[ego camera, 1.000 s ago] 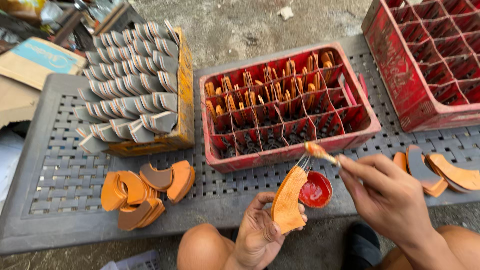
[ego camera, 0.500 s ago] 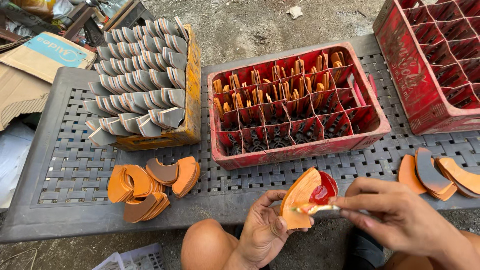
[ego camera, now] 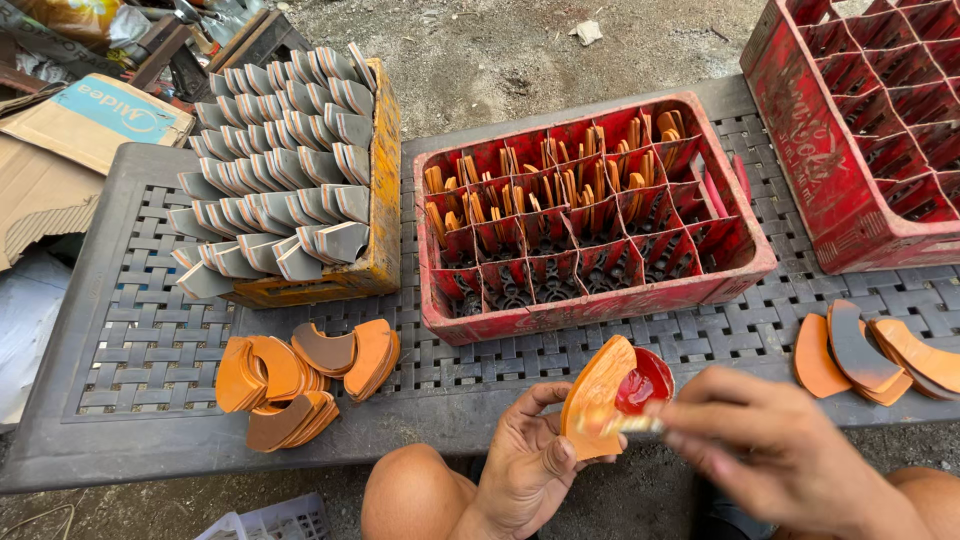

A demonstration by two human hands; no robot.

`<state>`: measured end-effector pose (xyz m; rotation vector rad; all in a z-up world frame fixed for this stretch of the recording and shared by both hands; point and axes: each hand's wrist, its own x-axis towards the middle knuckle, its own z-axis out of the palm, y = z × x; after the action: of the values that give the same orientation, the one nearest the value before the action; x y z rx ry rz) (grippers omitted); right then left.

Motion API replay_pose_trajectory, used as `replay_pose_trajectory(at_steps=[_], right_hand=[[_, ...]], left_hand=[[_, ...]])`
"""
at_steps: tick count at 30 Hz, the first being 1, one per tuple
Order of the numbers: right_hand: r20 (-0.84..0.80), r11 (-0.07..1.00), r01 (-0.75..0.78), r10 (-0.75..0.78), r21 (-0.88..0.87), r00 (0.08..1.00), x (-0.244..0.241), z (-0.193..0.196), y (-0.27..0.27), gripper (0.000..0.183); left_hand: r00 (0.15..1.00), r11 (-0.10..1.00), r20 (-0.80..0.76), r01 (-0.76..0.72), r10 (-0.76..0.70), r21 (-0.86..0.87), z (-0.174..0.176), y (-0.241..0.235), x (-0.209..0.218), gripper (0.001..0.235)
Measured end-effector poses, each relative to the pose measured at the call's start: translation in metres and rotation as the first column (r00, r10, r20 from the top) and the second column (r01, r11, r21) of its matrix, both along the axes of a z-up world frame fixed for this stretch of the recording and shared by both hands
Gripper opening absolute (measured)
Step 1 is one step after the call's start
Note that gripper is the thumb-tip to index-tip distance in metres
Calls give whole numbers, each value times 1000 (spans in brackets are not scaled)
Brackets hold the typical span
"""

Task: The person repeatedly picks up small curved wooden pieces, applies red paint with a brush, and places them into a red crate with dividers. The person works one piece at a time, dipping the brush into a small red container and coating each piece before stacking it in the crate.

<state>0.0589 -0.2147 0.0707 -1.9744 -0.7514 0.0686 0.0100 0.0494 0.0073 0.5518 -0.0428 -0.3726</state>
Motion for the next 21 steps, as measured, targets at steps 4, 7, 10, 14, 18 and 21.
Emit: replay_pose_trajectory(at_steps=[4, 7, 10, 14, 18, 21], right_hand=[[-12, 967, 225, -228, -118, 974, -7, 1, 19, 34], [82, 961, 277, -277, 18, 957, -6, 9, 27, 31], [-42, 985, 135, -131, 112, 990, -13, 9, 38, 33], [-22, 970, 240, -240, 28, 971, -18, -2, 46, 27], [113, 888, 453, -443, -77, 889, -11, -2, 45, 31], [321, 807, 581, -526, -103, 787, -4, 6, 38, 34]], left_hand=[[1000, 1000, 15, -13, 13, -1, 1, 3, -4, 59], [997, 1000, 74, -14, 15, -19, 3, 3, -1, 60], [998, 999, 54, -28, 30, -35, 3, 2, -1, 62], [998, 998, 22, -51, 52, -25, 1, 5, -4, 60], [998, 999, 42, -40, 40, -8, 3, 4, -2, 58], [997, 998, 75, -13, 18, -63, 7, 3, -1, 57]])
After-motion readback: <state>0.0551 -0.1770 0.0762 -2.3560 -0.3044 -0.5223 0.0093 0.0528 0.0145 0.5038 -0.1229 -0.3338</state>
